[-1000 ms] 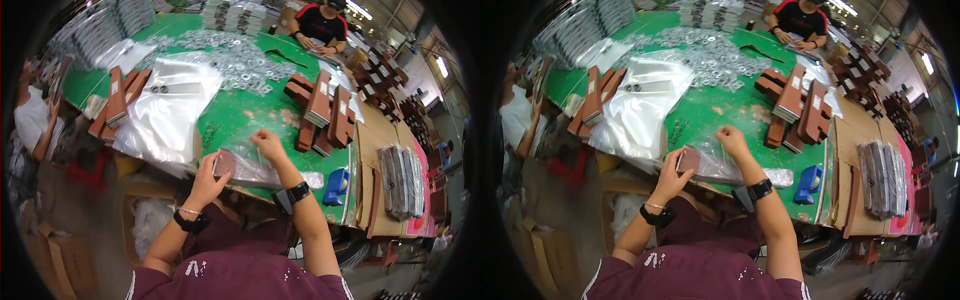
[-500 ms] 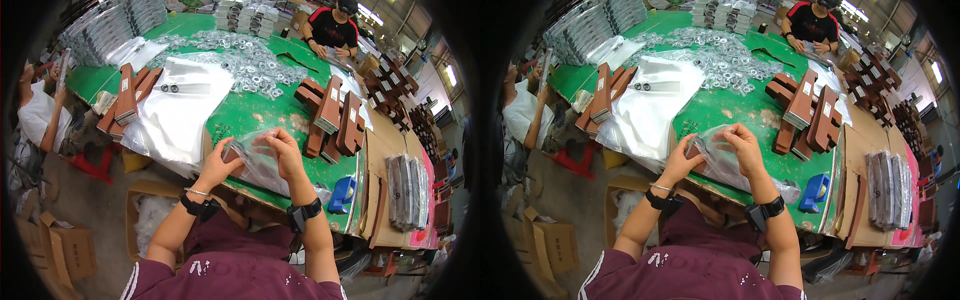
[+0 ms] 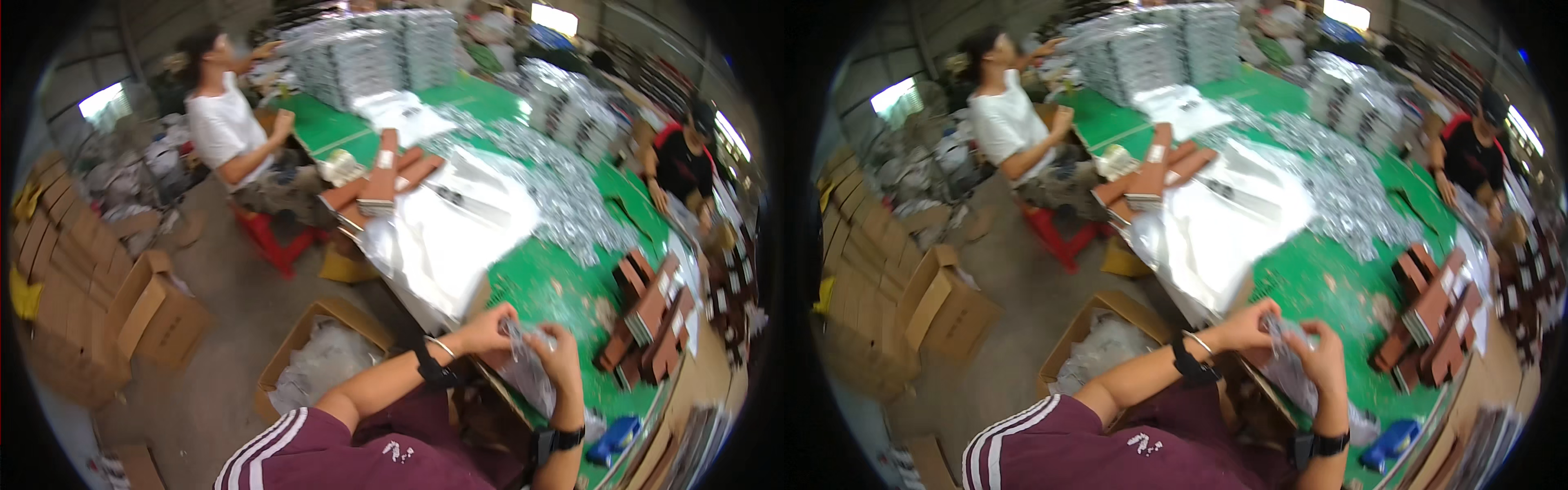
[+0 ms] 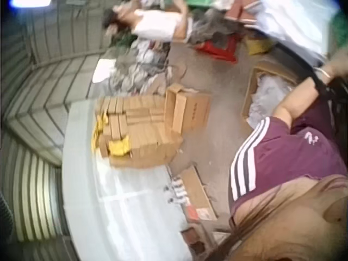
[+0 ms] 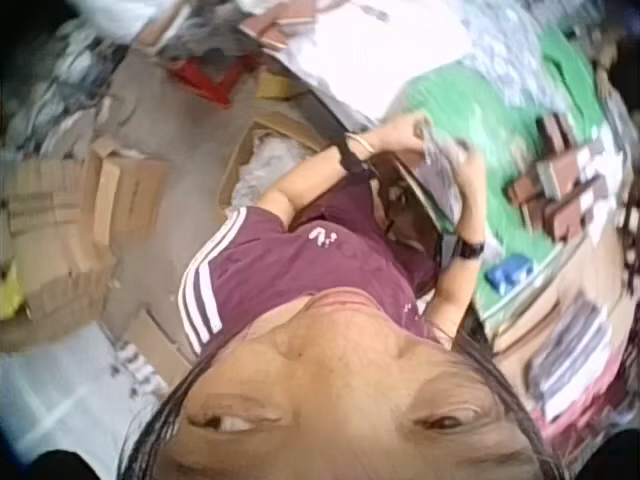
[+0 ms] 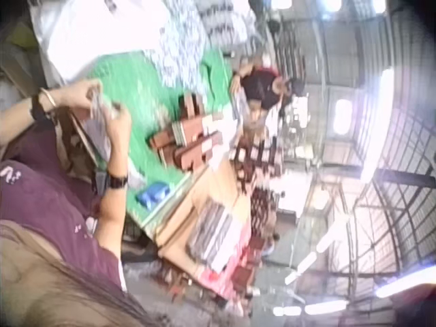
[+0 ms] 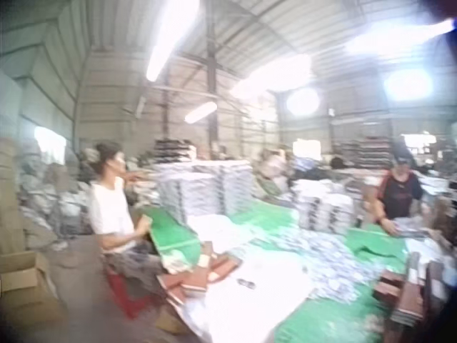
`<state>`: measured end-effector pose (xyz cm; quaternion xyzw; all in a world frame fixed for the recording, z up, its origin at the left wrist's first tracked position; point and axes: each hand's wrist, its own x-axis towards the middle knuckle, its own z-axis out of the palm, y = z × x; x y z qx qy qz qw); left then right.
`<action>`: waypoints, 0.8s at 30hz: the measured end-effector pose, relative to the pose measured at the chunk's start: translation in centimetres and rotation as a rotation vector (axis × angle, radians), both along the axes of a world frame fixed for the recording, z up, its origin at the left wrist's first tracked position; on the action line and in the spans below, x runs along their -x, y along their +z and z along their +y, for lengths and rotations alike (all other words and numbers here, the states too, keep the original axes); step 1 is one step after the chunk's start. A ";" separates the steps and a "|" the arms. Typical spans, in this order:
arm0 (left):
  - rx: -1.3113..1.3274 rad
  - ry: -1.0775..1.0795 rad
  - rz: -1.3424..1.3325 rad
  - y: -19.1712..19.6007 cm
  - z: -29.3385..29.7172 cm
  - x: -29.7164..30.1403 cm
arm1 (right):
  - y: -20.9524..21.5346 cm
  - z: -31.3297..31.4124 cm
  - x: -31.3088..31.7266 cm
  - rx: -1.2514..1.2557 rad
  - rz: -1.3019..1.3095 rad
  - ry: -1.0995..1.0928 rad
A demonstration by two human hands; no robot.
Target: Packing wooden furniture components into plastic bags and sealing them with tape on a factory assembly line.
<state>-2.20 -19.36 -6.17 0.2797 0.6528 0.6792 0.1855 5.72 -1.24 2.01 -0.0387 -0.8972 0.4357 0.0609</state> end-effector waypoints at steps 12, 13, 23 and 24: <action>-0.024 -0.133 0.002 0.9 -0.6 0.5 | 1.9 -0.2 -0.6 -0.034 -0.018 0.150; -0.075 -0.165 -0.073 0.6 -0.7 0.6 | 1.6 -0.2 -0.6 -0.045 0.049 0.175; -0.056 -0.233 -0.287 1.8 -2.5 0.8 | -0.1 0.6 -0.2 0.018 0.309 0.255; -0.078 -0.221 -0.318 1.6 -2.4 0.9 | -0.1 0.7 -0.3 0.016 0.304 0.248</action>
